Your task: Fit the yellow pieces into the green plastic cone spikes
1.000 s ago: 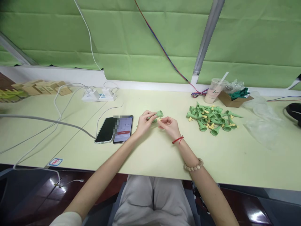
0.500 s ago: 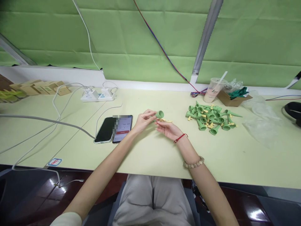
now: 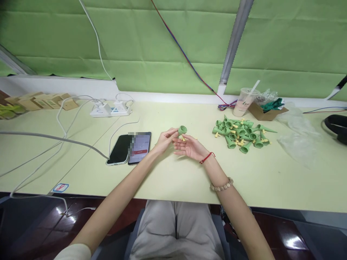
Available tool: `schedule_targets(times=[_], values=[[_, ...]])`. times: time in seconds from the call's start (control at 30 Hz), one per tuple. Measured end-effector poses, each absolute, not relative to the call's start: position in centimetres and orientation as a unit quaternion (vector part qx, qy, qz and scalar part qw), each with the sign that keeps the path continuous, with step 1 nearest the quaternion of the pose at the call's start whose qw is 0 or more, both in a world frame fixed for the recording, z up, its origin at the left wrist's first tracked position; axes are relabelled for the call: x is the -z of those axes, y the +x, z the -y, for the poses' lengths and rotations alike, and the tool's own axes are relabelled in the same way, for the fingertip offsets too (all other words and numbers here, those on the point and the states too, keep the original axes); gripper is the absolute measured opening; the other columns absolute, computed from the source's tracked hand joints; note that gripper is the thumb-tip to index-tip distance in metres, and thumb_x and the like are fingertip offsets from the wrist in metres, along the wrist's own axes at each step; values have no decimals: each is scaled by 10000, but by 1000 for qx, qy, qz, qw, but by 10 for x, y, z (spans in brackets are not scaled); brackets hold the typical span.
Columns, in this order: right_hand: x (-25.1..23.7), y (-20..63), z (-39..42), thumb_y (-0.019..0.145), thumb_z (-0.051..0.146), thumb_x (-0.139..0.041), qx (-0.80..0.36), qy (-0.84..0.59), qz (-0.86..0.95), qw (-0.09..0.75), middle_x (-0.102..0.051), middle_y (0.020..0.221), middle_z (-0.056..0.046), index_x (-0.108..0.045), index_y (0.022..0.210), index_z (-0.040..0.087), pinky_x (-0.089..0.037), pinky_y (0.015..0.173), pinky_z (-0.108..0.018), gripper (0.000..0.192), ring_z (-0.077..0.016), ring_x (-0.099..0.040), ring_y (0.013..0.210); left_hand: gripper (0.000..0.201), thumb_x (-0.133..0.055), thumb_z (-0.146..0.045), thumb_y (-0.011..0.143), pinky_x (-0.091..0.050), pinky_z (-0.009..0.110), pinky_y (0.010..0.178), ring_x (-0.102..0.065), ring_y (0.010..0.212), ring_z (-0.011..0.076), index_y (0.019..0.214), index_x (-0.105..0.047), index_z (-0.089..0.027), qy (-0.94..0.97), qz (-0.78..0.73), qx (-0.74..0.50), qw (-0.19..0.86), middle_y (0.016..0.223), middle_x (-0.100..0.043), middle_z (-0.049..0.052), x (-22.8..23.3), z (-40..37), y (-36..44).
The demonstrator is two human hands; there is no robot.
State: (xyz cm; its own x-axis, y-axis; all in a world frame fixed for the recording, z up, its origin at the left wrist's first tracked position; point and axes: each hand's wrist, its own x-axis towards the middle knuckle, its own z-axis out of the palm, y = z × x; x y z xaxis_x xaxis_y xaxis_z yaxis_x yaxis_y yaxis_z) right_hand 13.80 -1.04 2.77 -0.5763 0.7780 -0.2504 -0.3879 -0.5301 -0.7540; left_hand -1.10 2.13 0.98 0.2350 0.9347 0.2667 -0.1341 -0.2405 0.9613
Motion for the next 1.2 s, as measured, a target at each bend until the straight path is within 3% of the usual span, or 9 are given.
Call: schedule_targets(times=[0.1,0.27,0.43,0.57,0.67,0.87,1.03,1.2], values=[[-28,139,10,839,266,-484,-823,-292,316,371,-673,756,-35,-641,839,133,-530,753,-279,205,-108,-636,680,346,-663,-412,660,-340,209,518,-473,634,73,921,-696,-187,594,-327,-510,529,820,-562,34,-13,-21,-13],[-19,137,6,722,163,-637,-736,-363,383,425,-667,718,1,-652,762,160,-533,691,-233,43,-80,-609,572,259,-692,-349,639,-405,235,663,-535,780,116,840,-712,-186,624,-322,-515,491,844,-571,44,-15,-20,-14],[-14,133,5,615,230,-742,-559,-452,465,518,-674,725,-15,-668,804,158,-534,647,-242,215,-116,-621,607,231,-652,-325,684,-394,235,644,-521,738,108,864,-708,-192,645,-377,-517,418,848,-580,48,-8,-22,-11],[-21,137,5,713,404,-654,-690,-388,420,445,-683,732,-42,-669,867,146,-542,628,-248,301,-123,-638,615,260,-630,-368,699,-392,236,645,-515,696,91,865,-705,-182,603,-386,-546,435,842,-585,44,-7,-26,-12],[-25,138,5,723,401,-648,-737,-342,368,451,-672,682,-16,-680,859,143,-537,663,-211,293,-88,-624,604,302,-641,-401,680,-379,226,596,-481,620,62,891,-699,-193,595,-364,-537,475,854,-573,30,-13,-26,-15],[-15,133,2,559,436,-740,-637,-380,401,538,-594,548,38,-659,597,153,-531,636,-212,297,-67,-574,509,283,-670,-371,656,-369,212,605,-488,687,73,872,-702,-192,601,-362,-532,473,888,-578,38,-21,-19,-16],[-6,128,0,612,468,-686,-492,-446,471,580,-634,570,-3,-681,642,156,-512,555,-213,313,-95,-592,515,275,-659,-354,671,-381,219,631,-500,693,77,884,-697,-185,590,-402,-538,448,953,-597,57,-14,-21,-12],[-13,128,2,598,474,-702,-612,-402,414,540,-689,690,-21,-684,731,176,-540,627,-232,326,-108,-639,582,325,-635,-399,687,-349,211,541,-452,583,45,928,-684,-187,561,-388,-535,499,918,-579,42,-12,-23,-14]])
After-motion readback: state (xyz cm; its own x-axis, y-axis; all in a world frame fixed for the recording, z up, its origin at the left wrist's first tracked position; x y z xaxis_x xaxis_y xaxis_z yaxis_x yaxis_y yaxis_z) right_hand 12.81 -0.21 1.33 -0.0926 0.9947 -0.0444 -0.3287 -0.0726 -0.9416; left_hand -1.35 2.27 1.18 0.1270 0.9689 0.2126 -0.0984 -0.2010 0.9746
